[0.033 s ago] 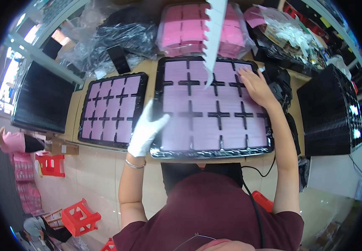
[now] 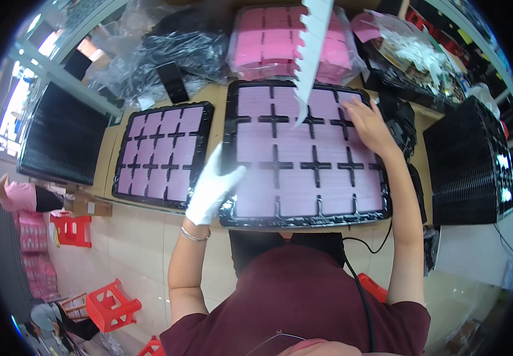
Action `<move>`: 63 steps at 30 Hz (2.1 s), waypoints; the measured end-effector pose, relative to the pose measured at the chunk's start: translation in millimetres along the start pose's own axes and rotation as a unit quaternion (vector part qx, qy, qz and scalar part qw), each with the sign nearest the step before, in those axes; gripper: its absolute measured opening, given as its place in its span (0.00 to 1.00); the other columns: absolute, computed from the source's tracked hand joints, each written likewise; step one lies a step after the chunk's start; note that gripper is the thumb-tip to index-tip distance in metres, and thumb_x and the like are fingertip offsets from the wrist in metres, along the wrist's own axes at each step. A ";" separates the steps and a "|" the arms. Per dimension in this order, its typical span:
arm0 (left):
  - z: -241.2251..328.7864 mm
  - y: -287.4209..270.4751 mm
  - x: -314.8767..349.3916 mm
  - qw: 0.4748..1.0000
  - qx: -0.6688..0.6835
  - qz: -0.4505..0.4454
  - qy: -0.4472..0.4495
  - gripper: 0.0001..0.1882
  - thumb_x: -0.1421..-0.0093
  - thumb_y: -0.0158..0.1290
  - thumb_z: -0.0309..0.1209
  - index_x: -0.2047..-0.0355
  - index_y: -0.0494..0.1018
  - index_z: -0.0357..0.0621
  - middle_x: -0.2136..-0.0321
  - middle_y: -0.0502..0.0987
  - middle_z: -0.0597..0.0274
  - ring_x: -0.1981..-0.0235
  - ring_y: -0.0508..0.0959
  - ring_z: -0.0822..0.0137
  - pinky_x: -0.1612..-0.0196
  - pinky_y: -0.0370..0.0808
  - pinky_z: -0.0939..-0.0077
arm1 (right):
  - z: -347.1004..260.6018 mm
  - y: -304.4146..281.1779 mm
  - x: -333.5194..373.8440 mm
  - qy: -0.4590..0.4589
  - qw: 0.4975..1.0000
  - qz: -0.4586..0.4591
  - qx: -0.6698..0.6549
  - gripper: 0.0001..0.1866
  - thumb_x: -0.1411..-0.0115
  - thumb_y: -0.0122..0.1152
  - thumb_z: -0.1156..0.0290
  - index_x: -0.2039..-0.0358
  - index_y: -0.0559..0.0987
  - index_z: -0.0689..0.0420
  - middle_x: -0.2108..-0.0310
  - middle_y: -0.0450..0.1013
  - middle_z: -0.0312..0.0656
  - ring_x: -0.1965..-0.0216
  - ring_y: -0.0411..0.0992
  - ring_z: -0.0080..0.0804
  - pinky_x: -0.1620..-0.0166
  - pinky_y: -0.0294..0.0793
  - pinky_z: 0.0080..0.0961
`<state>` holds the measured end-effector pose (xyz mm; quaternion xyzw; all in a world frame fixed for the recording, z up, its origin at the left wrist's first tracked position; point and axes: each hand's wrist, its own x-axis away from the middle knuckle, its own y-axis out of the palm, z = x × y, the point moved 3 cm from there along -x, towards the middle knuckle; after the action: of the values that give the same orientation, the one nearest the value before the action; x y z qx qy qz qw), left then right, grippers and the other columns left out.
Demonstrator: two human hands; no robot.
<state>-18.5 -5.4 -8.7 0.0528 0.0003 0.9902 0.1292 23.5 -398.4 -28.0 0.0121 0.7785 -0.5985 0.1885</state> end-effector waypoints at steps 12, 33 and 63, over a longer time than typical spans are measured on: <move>-1.5 -271.3 59.8 0.982 -0.120 0.148 0.014 0.36 0.42 0.61 0.26 0.34 0.60 0.35 0.41 0.70 0.59 0.43 0.71 0.68 0.37 0.65 0.73 | 6.4 -71.1 110.0 0.179 0.910 0.148 -0.344 0.28 0.24 0.32 0.54 0.41 0.72 0.62 0.49 0.74 0.46 0.45 0.71 0.33 0.38 0.63 0.29; -99.8 -470.8 -41.6 0.880 -0.401 0.219 -0.130 0.26 0.34 0.54 0.35 0.39 0.67 0.34 0.46 0.76 0.54 0.48 0.75 0.66 0.43 0.69 0.75 | -4.7 -52.7 158.6 0.291 0.888 0.121 -0.336 0.24 0.25 0.38 0.61 0.41 0.71 0.66 0.49 0.73 0.49 0.50 0.73 0.32 0.43 0.68 0.27; 137.6 66.6 -58.9 0.891 -0.255 0.056 0.372 0.17 0.34 0.54 0.42 0.71 0.78 0.39 0.80 0.77 0.52 0.79 0.77 0.55 0.73 0.73 0.68 | -148.7 -42.1 -6.3 0.001 0.746 -0.075 -0.662 0.08 0.34 0.60 0.68 0.60 0.73 0.58 0.66 0.71 0.31 0.63 0.70 0.16 0.58 0.69 0.15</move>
<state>35.5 -86.7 122.9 -0.3540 -0.2071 0.9091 0.0734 -22.5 -269.8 44.6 -0.1740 0.9778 0.0546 0.1032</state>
